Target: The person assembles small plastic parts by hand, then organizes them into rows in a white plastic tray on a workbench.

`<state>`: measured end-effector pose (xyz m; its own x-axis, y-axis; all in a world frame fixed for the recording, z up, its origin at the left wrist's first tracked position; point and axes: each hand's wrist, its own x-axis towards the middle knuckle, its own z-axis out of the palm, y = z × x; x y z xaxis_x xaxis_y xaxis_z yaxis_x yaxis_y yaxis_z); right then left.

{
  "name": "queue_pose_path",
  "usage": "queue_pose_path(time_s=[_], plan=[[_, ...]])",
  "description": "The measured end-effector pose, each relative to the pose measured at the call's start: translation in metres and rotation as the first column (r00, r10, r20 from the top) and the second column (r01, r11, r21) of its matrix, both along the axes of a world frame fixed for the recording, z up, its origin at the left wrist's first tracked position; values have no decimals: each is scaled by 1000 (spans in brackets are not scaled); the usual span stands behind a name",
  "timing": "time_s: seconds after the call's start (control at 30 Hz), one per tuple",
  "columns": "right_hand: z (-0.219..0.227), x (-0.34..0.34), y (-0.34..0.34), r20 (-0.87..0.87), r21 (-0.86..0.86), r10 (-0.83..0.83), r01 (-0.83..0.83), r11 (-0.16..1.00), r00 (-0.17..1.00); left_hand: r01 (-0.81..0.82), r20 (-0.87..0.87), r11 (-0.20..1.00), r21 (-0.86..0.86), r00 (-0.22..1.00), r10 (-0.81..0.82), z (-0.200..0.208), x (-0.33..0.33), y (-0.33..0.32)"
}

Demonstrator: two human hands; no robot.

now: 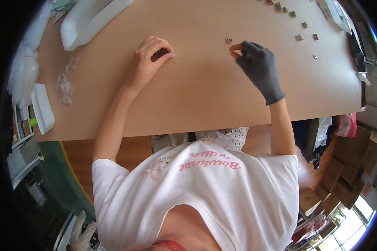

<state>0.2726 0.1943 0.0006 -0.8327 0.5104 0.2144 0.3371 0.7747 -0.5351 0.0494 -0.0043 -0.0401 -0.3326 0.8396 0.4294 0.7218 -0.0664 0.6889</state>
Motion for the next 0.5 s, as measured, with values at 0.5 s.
queue_pose_path(time_s=[0.5], plan=[[-22,-73,-63,62,-28,184,-183,983,981,109,-158,993,41,982,-102,-3,-7,-11]])
